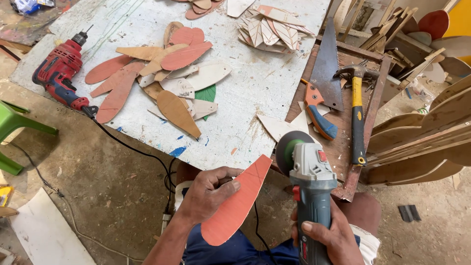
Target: Grinding the edges of leaf-shaped wooden pieces using a handheld angle grinder
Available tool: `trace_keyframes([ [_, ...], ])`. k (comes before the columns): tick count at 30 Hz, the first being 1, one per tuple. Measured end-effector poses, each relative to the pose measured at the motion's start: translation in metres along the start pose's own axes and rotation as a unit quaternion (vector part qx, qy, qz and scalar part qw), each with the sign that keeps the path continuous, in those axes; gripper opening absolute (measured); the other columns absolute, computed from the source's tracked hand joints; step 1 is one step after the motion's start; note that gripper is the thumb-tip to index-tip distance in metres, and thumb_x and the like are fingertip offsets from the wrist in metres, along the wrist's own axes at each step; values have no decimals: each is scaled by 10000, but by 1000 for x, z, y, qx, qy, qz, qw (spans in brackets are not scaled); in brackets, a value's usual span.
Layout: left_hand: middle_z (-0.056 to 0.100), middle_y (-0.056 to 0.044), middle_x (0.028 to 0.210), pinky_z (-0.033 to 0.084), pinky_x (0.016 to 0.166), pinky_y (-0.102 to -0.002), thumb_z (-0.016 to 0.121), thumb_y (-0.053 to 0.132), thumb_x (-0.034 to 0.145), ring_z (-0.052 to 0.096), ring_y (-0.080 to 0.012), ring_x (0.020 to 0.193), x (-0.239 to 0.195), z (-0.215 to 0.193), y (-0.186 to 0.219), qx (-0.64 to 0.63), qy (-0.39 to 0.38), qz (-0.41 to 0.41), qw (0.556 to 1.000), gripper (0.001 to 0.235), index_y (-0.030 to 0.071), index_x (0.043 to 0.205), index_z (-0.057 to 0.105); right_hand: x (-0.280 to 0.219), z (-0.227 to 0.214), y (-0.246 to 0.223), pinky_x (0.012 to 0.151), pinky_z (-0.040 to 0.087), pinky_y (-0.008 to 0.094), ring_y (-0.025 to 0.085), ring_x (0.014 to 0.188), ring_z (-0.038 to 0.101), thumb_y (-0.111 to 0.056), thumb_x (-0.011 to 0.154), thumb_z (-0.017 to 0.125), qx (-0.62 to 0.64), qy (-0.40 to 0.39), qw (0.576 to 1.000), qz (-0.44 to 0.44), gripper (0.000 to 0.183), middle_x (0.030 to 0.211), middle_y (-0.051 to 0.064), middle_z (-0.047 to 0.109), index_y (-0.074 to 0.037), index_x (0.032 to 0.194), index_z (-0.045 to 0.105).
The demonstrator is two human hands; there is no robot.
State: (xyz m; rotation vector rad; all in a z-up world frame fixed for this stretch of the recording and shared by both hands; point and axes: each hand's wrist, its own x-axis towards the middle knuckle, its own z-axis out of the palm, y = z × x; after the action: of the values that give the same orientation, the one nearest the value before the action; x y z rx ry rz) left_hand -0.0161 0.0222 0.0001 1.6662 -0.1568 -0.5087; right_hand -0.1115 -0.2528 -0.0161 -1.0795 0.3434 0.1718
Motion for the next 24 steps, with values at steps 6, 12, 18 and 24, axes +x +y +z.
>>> trace_keyframes([
  [6, 726, -133, 1187, 716, 746, -355, 556, 509, 912, 764, -252, 1074, 19, 4, 3, 78, 92, 47, 992, 535, 93, 1245, 514, -9, 27, -16, 571, 437, 614, 514, 690, 555, -15, 746, 586, 17, 145, 984, 98, 671, 963, 396, 606, 103, 1406, 552],
  [12, 561, 27, 864, 506, 732, -317, 672, 239, 954, 510, -118, 779, 39, 11, -1, 58, 215, 122, 967, 308, 118, 1235, 634, -7, 8, 5, 511, 560, 494, 429, 595, 699, -90, 660, 765, 8, 6, 999, 32, 739, 884, 328, 718, 69, 1360, 590],
  [18, 644, -43, 993, 718, 699, -423, 690, 235, 940, 671, -192, 882, 48, 13, -3, -104, 243, 103, 959, 256, 139, 1130, 547, -11, 24, -3, 546, 473, 563, 512, 611, 623, -10, 647, 679, 40, 76, 990, 108, 726, 882, 425, 662, 115, 1357, 594],
  [24, 667, -17, 1136, 675, 833, -554, 755, 147, 901, 649, -252, 1101, 61, 5, -33, -327, 240, 165, 899, 389, 165, 1248, 582, -11, -7, 17, 545, 520, 487, 450, 573, 700, -193, 661, 787, 47, -41, 996, 63, 800, 840, 380, 691, 58, 1378, 534],
])
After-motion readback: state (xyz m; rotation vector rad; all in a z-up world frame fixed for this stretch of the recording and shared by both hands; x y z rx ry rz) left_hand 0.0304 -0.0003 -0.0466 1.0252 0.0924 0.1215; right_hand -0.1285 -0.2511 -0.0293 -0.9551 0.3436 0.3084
